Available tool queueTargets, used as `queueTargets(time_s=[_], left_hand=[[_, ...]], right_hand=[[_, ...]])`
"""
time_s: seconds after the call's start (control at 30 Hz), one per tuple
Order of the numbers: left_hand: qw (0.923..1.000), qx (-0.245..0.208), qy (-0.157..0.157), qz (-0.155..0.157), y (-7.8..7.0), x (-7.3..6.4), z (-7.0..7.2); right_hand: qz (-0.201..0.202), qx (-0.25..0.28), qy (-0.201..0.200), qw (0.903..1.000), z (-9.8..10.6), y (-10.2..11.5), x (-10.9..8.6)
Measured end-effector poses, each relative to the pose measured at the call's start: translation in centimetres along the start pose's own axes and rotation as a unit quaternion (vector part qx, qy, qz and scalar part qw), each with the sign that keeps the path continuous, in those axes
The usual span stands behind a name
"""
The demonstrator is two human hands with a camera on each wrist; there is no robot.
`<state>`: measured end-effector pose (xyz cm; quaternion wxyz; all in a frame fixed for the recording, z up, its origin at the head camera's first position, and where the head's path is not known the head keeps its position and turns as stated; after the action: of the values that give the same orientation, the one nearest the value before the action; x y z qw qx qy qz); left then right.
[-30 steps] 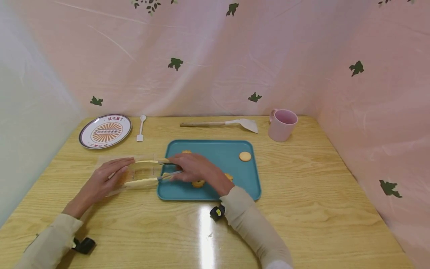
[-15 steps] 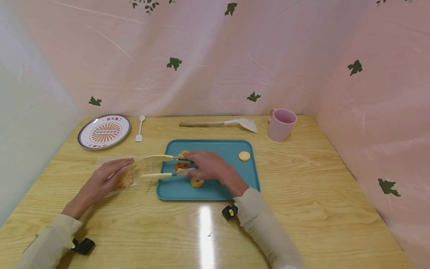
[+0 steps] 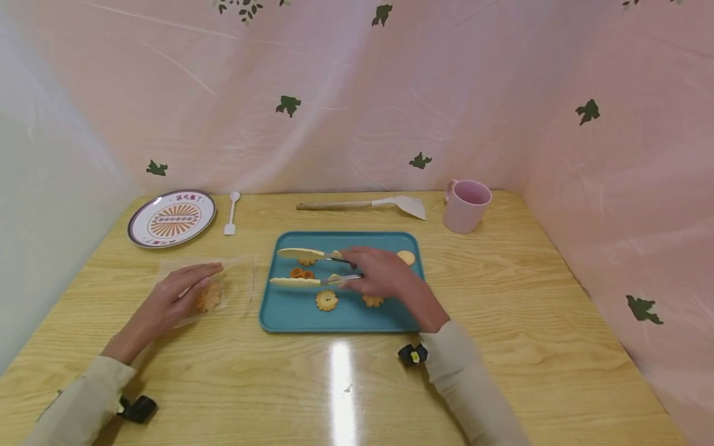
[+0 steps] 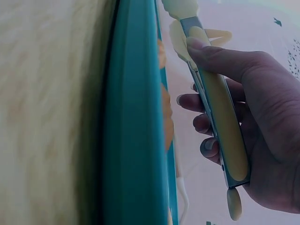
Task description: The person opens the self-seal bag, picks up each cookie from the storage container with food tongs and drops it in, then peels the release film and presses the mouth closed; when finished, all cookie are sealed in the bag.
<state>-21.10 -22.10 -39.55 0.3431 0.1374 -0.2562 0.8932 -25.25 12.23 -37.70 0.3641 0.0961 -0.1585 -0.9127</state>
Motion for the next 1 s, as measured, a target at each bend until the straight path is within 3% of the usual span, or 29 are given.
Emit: queueTargets(time_s=[0.5,1.0], left_hand=[[1.0,0.004,0.001,-0.009,0.0,0.0,0.1],[0.9999,0.005,-0.001,-0.012,-0.1,-0.1,0.1]], right_hand=[[-0.018,-0.016,0.006,0.9997,0.0,-1.3,-2.7],[-0.016,-0.014,0.034,0.9992,0.7,-1.0,-3.1]])
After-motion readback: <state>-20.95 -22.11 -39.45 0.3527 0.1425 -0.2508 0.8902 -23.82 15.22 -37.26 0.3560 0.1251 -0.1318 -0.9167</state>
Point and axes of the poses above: each hand's wrist, its own x-axis towards the middle knuckle, its own z-axis out of the back of the hand, y = z × x, the point moved 8 cm from there along x, towards the middle knuckle, and after that the axes turned 7 degrees about y, right-handed, at the moved point
